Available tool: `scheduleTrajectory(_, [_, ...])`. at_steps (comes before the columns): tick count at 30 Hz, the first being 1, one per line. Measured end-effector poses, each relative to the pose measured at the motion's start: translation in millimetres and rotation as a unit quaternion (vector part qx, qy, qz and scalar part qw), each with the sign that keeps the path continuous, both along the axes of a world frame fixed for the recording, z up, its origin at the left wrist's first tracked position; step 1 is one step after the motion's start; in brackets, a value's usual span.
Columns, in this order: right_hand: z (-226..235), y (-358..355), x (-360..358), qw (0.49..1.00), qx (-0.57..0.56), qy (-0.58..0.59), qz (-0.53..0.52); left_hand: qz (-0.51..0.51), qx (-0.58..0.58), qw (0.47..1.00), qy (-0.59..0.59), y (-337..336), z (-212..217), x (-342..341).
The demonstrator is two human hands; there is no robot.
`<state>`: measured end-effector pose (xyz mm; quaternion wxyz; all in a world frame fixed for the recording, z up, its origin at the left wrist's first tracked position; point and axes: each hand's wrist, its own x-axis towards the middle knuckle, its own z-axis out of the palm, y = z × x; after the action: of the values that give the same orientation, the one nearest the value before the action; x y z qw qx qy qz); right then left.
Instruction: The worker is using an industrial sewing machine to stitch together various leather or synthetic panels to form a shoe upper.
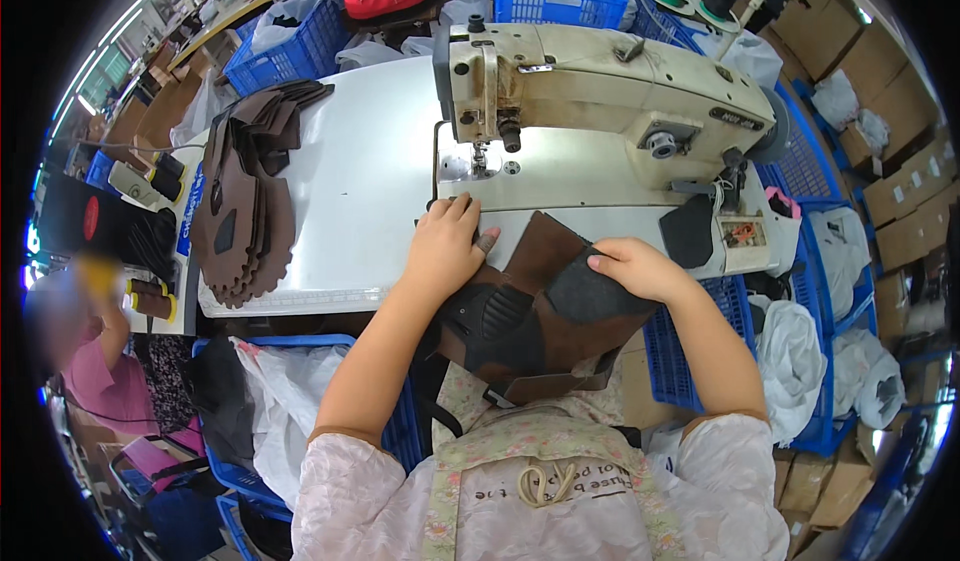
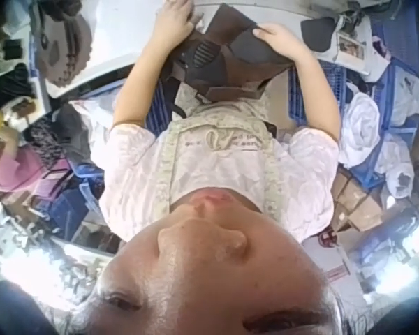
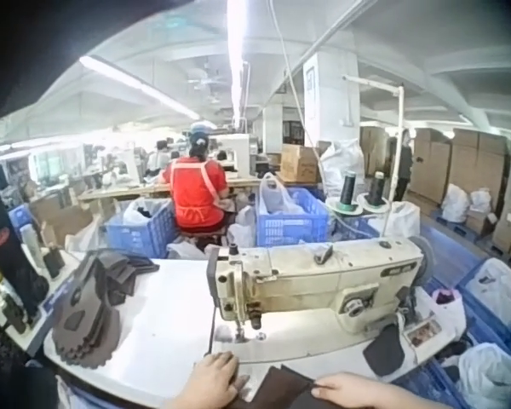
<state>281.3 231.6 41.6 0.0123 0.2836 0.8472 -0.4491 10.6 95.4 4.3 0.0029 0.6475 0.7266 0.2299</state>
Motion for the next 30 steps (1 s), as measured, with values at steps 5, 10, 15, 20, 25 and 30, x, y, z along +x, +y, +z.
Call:
scheduleTrajectory(5, [-16, 14, 2, 0.997, -0.053, -0.022, -0.049, 0.015, 0.047, 0.997, 0.053, 25, -27, -10])
scheduleTrajectory(10, [-17, 16, -15, 0.997, -0.028, 0.038, -0.059, 0.126, -0.021, 0.989, 0.078, 40, -22, -26])
scheduleTrajectory(15, [-18, 22, 0, 0.999, -0.002, 0.028, -0.022, 0.129, -0.023, 0.99, 0.059, 26, -16, -3])
scheduleTrajectory(20, [-5, 15, 12, 0.997, -0.051, -0.042, -0.043, 0.111, -0.036, 0.993, 0.035, 15, -29, 8])
scheduleTrajectory(25, [59, -19, -10, 0.933, 0.313, 0.048, -0.171, 0.097, -0.04, 0.993, 0.062, 13, -36, 3])
scheduleTrajectory(30, [39, -33, -68, 0.976, 0.137, 0.157, -0.067, 0.08, -0.032, 0.994, 0.062, 18, -36, -8])
